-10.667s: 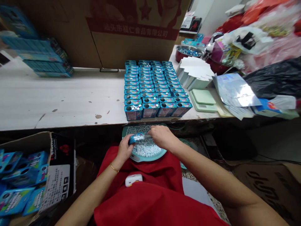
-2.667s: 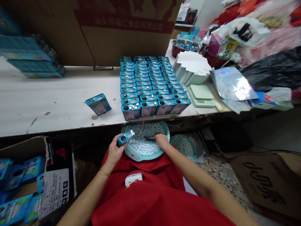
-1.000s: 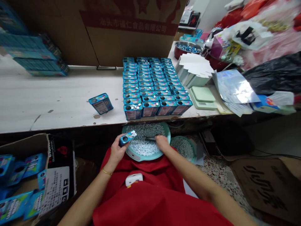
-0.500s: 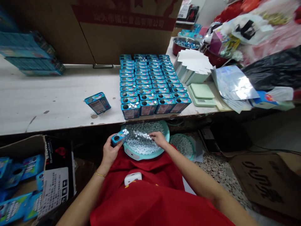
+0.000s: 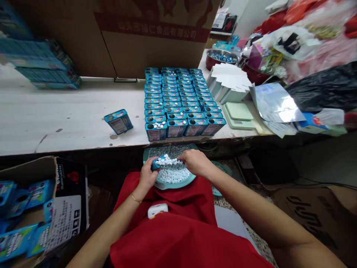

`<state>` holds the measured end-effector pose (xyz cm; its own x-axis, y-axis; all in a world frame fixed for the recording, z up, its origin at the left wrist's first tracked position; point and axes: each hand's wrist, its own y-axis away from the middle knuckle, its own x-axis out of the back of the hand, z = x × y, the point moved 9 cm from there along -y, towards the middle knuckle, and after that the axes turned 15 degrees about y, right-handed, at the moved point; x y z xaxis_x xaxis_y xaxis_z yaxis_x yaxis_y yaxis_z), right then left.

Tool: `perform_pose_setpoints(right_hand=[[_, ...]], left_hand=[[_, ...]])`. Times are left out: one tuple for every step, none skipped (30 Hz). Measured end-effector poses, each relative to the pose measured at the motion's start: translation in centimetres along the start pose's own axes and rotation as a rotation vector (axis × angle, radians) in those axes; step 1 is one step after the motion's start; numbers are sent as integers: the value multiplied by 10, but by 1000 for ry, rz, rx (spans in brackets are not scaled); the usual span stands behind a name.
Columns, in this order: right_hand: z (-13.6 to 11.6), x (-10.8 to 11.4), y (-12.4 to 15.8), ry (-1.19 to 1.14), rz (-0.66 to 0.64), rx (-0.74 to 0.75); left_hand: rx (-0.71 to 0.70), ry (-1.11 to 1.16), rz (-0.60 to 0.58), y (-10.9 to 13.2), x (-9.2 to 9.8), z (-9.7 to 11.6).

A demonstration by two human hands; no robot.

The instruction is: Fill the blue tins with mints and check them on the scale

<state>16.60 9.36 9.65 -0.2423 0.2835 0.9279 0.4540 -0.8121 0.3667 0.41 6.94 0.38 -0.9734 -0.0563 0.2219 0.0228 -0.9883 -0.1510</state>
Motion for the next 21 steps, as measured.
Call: perform_pose_setpoints(right_hand=[[-5, 6, 1, 49, -7, 5], [-10, 12, 1, 88, -11, 11], [-14, 17, 1, 117, -14, 18], [-19, 22, 1, 135, -13, 24], [-23, 27, 1, 147, -11, 31], [-26, 31, 1, 154, -8, 37], [-27, 34, 1, 161, -4, 41], [-27, 36, 3, 167, 0, 42], [-25, 38, 5, 171, 5, 40], [-21, 38, 8, 170, 14, 34], [-14, 38, 12, 160, 28, 22], [-6, 38, 16, 142, 49, 4], [4, 37, 21, 116, 76, -21], [15, 35, 25, 85, 104, -47], [25, 32, 30, 53, 128, -75], [35, 28, 34, 23, 144, -102], [43, 23, 38, -2, 150, -125], [50, 18, 40, -22, 149, -144], [54, 14, 43, -38, 145, -159], [57, 11, 44, -48, 142, -170], [58, 9, 45, -54, 139, -176]], left_hand=[[-13, -2, -8, 0, -1, 0], [-23, -2, -11, 1, -2, 1], [-28, 1, -11, 1, -2, 1], [-29, 5, -9, 1, -2, 1], [-25, 10, -6, 1, -2, 1], [-17, 17, -3, 2, -2, 0], [-3, 27, 4, 2, -1, -1], [18, 44, 12, 2, 1, -2], [45, 67, 21, 3, 4, -4], [75, 100, 31, 4, 7, -6], [106, 144, 42, 5, 11, -9], [133, 198, 58, 6, 14, -11], [159, 257, 72, 8, 17, -14], [181, 313, 80, 9, 18, -17], [200, 359, 81, 9, 18, -19], [217, 396, 77, 9, 15, -22], [231, 426, 74, 9, 10, -24], [243, 456, 73, 8, 5, -26], [253, 490, 76, 7, -1, -27], [258, 525, 84, 5, -6, -28], [262, 556, 88, 3, -11, -29]])
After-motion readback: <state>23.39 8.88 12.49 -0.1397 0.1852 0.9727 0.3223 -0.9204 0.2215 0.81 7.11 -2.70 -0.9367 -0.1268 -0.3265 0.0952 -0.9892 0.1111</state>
